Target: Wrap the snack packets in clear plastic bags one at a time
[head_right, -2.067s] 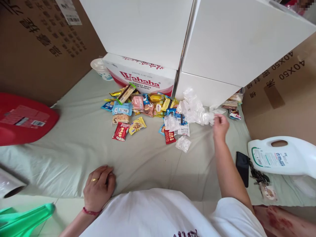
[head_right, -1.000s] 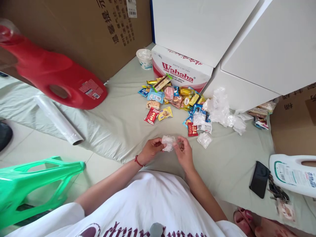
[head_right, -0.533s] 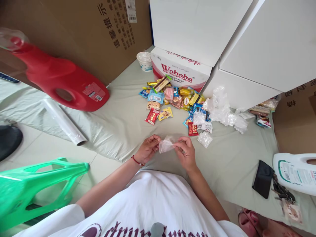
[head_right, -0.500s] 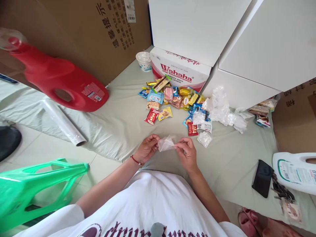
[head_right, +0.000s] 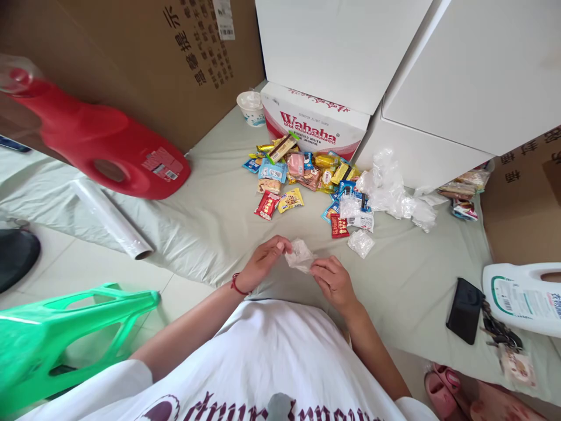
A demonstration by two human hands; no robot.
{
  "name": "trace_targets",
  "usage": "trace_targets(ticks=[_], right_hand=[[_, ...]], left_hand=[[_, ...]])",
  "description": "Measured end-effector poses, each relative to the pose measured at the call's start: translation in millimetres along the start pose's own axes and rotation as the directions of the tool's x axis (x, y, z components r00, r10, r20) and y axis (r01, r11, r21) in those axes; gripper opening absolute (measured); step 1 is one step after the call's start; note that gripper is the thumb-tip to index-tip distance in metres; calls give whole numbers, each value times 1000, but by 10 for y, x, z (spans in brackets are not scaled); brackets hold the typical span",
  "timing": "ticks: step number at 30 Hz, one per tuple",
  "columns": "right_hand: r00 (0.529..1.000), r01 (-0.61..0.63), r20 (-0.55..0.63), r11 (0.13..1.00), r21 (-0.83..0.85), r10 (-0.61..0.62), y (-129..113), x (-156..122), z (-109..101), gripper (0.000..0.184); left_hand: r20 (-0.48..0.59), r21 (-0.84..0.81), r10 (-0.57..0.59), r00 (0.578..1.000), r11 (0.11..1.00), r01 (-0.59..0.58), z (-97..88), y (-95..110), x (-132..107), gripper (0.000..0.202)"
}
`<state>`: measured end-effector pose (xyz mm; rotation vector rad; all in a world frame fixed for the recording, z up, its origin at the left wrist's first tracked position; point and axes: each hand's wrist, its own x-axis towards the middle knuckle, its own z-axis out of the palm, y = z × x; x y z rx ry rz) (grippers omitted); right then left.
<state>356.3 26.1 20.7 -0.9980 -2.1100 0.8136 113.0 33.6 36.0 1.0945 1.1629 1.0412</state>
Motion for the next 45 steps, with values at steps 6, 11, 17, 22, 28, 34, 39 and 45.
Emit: trace_targets(ticks=[6,11,17,22,28,34,39,45], right_hand=[[990,142,41,978,-153,-138,-120,88,-4,32],[998,59,46,989,-133,-53,-125,-106,141,29],[870,-350,-269,901,254,414,-26,-118,192,32],[742,-486,-132,662,571,658,135,207,174,51],[580,-418,3,295,859,814,143,353,267,46],[672,-467,32,390,794,740,107,273,268,43],[684,-505,33,440,743,729,101,219,215,42],[717,-540,30,529,654,696,37,169,154,38]], left_hand=[[115,190,-229,967,960,205,183,-6,93,33],[-107,-254,-339,935,918,304,134,-127,104,24],[-148,-222,-156,976,967,121,201,-112,-69,31],[-76,-221,-70,995,974,52,244,-123,-128,31],[-136,-602,-348,928,772,201,64,-315,-138,39],[2,-671,-423,906,671,315,-74,-371,-142,52],[188,-659,-445,875,603,448,-63,-320,14,49],[91,-611,-388,917,705,359,-32,-236,74,46]])
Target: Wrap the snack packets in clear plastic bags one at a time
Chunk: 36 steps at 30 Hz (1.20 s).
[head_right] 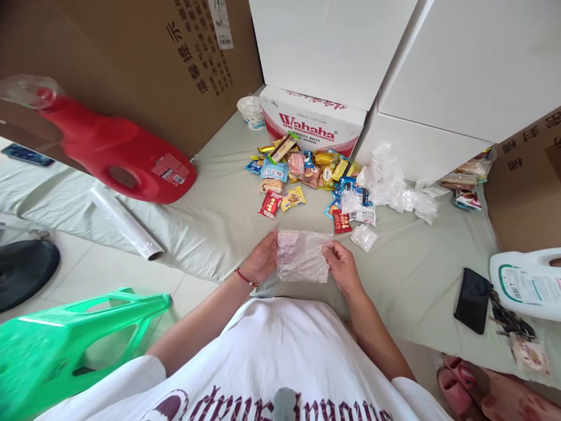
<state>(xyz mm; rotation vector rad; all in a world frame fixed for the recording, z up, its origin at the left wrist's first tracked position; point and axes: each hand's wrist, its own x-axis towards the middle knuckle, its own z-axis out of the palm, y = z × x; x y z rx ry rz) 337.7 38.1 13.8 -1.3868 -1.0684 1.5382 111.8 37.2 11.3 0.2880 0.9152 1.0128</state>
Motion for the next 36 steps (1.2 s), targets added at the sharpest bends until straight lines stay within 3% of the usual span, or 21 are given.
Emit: trace_targets(ticks=[4,9,14,17,20,23,26,29,31,33,36], right_hand=[[999,29,26,999,-35,-28,13,4,-45,35],[999,45,26,997,-63,-43,35,30,-100,33],[997,59,44,995,-84,-56,38,42,-124,32],[999,42,24,997,-68,-40,55,61,-136,33],[1000,23,-4,998,-65,-23,85,98,-154,36],[999,32,-11,994,-100,-33,104,139,-178,39],[982,116,-115,962,-247,-148,62,133,-176,43],[909,231,-229,880,-416,-347,-59,44,-68,37],[940,226,-160,903,-366,-300,-147,-35,85,36],[988,149,1,961,-234,-153,-207,-86,273,41],[988,79,142,993,-82,-67,-228,-72,503,41]], left_hand=[[32,109,16,999,994,-19,11,31,-14,42],[-45,107,25,999,994,-20,-7,26,-26,57],[-70,290,106,992,954,-81,-26,1,-44,39],[-78,218,115,990,971,-96,-23,18,-58,39],[-15,124,50,999,991,-48,-21,36,-83,46],[-20,183,86,996,980,-81,-33,13,-98,42],[-68,299,220,973,935,-190,-47,-45,-92,40],[-86,376,315,945,889,-262,-33,-99,-92,40],[-69,451,373,925,839,-304,-1,-128,-115,37],[-23,543,444,896,758,-361,44,-151,-154,32],[85,617,519,850,643,-454,103,-173,-223,24]])
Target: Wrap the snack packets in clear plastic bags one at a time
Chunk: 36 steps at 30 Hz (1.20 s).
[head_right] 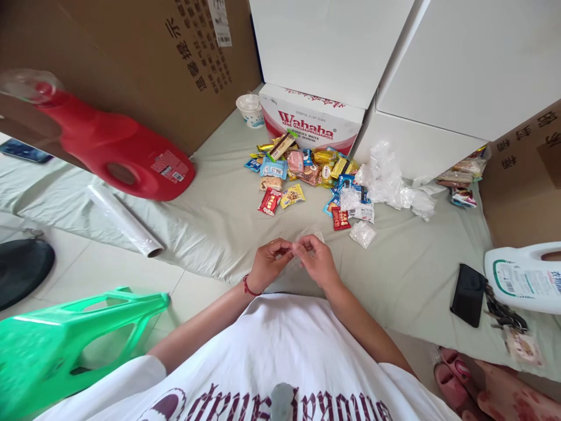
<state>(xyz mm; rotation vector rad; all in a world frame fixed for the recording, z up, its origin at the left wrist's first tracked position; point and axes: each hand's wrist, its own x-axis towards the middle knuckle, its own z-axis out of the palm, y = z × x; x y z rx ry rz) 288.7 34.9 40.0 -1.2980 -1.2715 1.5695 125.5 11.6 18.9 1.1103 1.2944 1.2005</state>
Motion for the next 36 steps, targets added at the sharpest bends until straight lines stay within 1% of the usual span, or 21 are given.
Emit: trace_targets(ticks=[2,5,9,12,17,20,22,24,26,28,30,31,32,33,34,35,36], right_hand=[[1000,10,-1,997,71,-10,13,50,59,40],[1000,-17,12,992,125,16,43,84,41,38],[999,-19,43,997,74,16,54,48,-25,37],[1000,1,2,998,55,-1,54,20,-69,37],[998,7,-59,998,62,-3,90,10,-173,37],[997,11,-78,996,87,-4,114,-3,-257,35],[994,-15,-100,987,162,31,107,-22,-332,35],[989,-82,-100,962,262,112,80,-50,-428,38],[979,-166,-62,932,323,196,49,-78,-548,42],[972,-217,-16,922,320,235,42,-95,-689,43],[972,-223,-6,936,273,234,72,-85,-846,43],[973,-219,-22,949,226,230,98,-70,-927,43],[973,-207,-68,967,150,219,124,-51,-1006,43],[971,-182,-151,982,40,186,145,-31,-1076,43],[958,-148,-261,984,-102,117,154,-15,-1131,41],[930,-108,-368,961,-256,7,146,-8,-1162,39],[887,-67,-444,918,-392,-125,122,-14,-1162,36]], left_hand=[[37,-46,11,999,999,-9,9,22,-32,24],[47,-117,-42,998,992,47,8,21,-56,26],[23,-45,-59,998,997,60,11,-12,-60,21],[-2,-15,-76,997,997,76,-2,-25,-47,20],[-60,-126,-140,988,983,132,-67,-60,22,24],[-118,-238,-182,976,959,150,-116,-78,66,27],[-141,-335,-230,963,926,172,-152,-76,90,29],[-149,-412,-273,950,891,192,-190,-73,117,32],[-182,-438,-298,937,878,194,-228,-84,155,33],[-262,-412,-313,913,892,187,-267,-117,206,30],[-343,-374,-330,879,907,194,-308,-168,263,27],[-365,-363,-341,866,909,205,-328,-196,288,27],[-371,-357,-353,859,908,218,-344,-220,309,27],[-370,-353,-361,856,907,230,-356,-241,325,28],[-368,-343,-360,857,909,235,-362,-254,334,28],[-370,-327,-353,860,915,235,-361,-260,337,27],[-374,-307,-341,863,923,232,-352,-257,333,25]])
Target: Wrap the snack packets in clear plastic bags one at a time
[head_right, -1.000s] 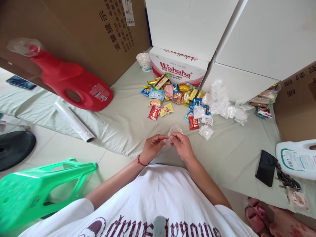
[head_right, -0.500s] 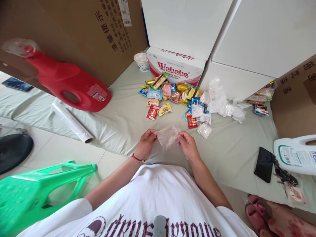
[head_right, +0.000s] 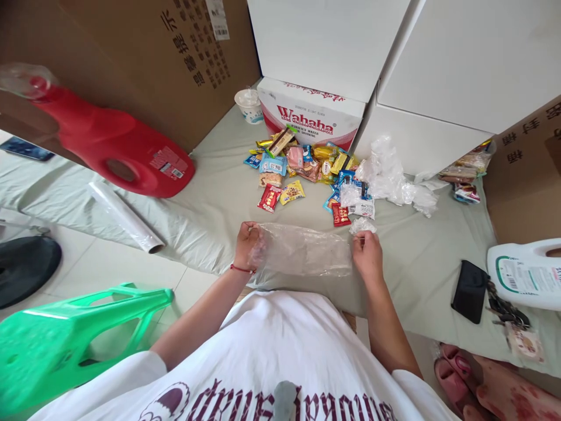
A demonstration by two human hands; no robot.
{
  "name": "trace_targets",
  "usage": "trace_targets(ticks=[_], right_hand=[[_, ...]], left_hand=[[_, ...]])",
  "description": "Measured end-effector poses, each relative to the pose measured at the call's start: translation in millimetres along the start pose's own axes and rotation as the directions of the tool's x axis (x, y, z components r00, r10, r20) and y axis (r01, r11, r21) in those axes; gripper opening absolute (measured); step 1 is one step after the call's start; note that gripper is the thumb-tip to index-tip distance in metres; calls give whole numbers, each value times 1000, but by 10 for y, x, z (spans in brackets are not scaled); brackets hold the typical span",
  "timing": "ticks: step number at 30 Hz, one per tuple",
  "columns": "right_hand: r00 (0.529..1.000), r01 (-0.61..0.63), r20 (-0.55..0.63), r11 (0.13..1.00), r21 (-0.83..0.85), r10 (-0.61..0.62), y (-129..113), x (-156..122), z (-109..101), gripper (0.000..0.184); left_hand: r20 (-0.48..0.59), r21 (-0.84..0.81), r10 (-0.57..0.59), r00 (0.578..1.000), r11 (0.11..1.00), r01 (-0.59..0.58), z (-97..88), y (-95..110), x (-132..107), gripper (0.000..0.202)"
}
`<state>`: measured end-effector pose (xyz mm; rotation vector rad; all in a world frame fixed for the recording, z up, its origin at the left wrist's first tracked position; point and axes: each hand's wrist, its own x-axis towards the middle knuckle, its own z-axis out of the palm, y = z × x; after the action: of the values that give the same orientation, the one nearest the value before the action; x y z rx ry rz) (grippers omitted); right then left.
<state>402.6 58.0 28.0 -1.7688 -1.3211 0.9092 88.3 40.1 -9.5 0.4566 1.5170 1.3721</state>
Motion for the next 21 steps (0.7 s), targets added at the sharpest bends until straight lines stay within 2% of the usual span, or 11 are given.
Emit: trace_targets(ticks=[1,2,3,5,7,8,9,12,15,18,21], right_hand=[[991,90,-87,993,-76,-97,-51,-30,8,33],[977,167,-112,980,-107,-179,-127,-90,41,30],[967,237,-74,967,-93,-244,-221,-177,103,27],[930,350,119,937,10,-349,-416,-405,322,26],[845,435,304,896,88,-440,-552,-631,628,41],[811,459,364,884,91,-458,-582,-718,785,48],[792,467,400,880,88,-460,-587,-777,925,44],[787,374,474,917,142,-395,-520,-788,1150,21],[783,138,555,949,283,-280,-480,-651,1093,22],[775,-89,611,931,354,-158,-516,-543,988,28],[791,-203,606,895,396,-89,-537,-517,986,31]], left_hand=[[-1,16,15,1000,1000,-14,13,3,-18,24],[1,29,31,1000,999,-31,31,10,-45,22],[7,42,47,999,998,-47,55,20,-79,21],[25,67,90,996,994,-91,109,45,-155,21],[35,83,154,988,984,-156,159,71,-227,21],[41,77,181,983,980,-183,175,83,-254,21],[49,60,197,979,978,-200,182,93,-270,22],[97,-13,186,978,982,-186,138,125,-247,25],[186,-22,129,974,992,-127,34,159,-135,27],[270,-31,94,958,996,-89,-32,191,-7,29],[334,-84,90,938,994,-65,-30,210,76,31]])
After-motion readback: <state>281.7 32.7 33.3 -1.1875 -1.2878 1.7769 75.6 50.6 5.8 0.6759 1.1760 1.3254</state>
